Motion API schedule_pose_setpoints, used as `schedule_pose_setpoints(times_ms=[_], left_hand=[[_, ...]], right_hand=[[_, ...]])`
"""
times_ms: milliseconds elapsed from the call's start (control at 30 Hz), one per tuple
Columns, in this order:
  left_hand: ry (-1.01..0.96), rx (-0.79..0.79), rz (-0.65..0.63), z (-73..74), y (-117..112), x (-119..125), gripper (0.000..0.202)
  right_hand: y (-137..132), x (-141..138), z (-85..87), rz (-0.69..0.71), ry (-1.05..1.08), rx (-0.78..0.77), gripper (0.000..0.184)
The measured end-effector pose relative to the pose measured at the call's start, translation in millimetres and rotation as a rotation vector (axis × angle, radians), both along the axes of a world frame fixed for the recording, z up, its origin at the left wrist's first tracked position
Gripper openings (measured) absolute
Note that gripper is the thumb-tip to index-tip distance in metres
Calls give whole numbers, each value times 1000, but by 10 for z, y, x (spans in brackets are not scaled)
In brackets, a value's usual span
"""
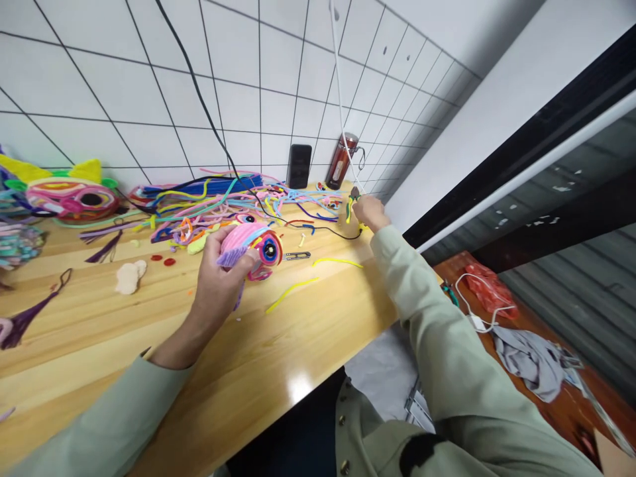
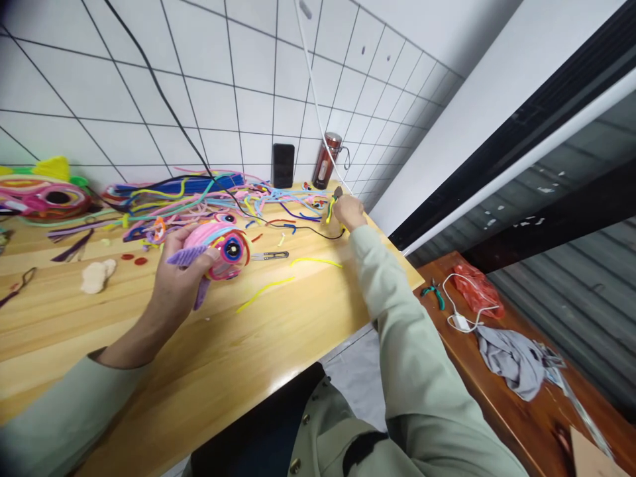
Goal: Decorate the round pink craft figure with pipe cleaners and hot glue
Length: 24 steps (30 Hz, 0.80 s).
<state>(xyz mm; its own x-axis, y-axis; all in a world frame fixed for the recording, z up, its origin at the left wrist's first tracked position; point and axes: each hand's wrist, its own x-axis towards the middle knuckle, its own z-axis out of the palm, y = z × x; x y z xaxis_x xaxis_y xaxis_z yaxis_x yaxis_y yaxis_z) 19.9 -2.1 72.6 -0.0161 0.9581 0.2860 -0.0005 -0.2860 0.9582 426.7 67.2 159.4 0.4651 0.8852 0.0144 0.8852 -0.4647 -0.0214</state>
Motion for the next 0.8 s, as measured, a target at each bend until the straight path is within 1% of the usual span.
schedule_pose_setpoints(times_ms=[67,100,133,200,267,300,367,433,500,533,567,600,633,667,700,733,767,800], left_hand=[[0,16,12,-40,20,3,69],[1,11,10,-52,25,5,71],[9,3,8,-59,27,8,72],[32,-13,9,-57,25,13,73],[47,-12,20,-37,17,15,73],[50,-2,26,-22,14,14,72],[45,29,28,11,12,11,72],[36,52,26,38,19,6,72],[23,56,31,57,30,1,72],[20,59,35,65,34,-1,70],[19,66,38,74,36,-1,67],[18,78,39,83,36,2,63],[17,92,35,94,34,6,60],[15,105,31,106,29,13,59],[11,113,25,119,25,22,59],[5,118,17,131,20,32,61],[-3,126,9,142,16,42,62],[-9,133,4,151,13,52,61]], right_hand=[[-283,-29,109,-34,-32,70,47],[-431,-43,143,-25,-43,118,46],[-575,-55,158,13,-51,196,45],[-832,-89,123,178,-2,478,40],[-1022,-151,11,357,108,730,37],[-1088,-199,-62,424,167,814,37],[-1176,-326,-207,490,253,910,39],[-1235,-475,-296,499,301,954,40],[-1306,-604,-289,472,423,1003,41],[-1353,-649,-252,451,545,1023,40],[-1407,-680,-202,427,713,1024,41],[-1468,-699,-147,411,919,983,42],[-1529,-709,-98,409,1144,884,42],[-1588,-717,-63,422,1361,719,43],[-1640,-729,-48,445,1549,510,44],[-1682,-749,-55,456,1695,312,42],[-1715,-781,-81,453,1799,168,39],[-1740,-824,-119,447,1862,70,38]])
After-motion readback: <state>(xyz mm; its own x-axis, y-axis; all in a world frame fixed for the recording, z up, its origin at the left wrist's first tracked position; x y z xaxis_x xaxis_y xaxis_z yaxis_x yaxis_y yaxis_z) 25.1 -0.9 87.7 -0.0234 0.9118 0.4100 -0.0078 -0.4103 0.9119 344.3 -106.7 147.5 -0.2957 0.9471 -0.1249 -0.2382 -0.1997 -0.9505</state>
